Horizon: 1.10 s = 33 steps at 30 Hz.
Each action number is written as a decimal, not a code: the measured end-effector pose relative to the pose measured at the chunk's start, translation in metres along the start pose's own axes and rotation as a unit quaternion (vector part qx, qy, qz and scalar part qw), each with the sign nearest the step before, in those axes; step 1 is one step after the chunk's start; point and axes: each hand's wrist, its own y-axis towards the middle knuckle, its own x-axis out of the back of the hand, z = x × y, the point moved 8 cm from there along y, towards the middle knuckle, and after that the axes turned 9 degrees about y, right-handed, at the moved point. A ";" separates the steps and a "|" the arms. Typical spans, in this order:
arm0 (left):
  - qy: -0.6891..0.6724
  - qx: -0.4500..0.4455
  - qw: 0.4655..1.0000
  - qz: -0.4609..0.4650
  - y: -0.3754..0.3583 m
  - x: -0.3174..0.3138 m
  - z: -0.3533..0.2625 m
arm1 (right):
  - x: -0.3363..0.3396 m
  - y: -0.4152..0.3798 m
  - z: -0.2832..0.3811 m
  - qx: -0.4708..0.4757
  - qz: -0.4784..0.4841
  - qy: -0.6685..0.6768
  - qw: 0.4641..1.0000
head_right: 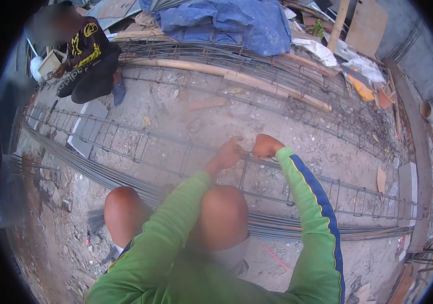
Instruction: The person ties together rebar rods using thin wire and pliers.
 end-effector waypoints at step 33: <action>0.039 0.080 0.968 -0.234 -0.055 -0.051 0.003 | -0.061 -0.231 -0.185 -0.231 -0.252 -0.059 0.938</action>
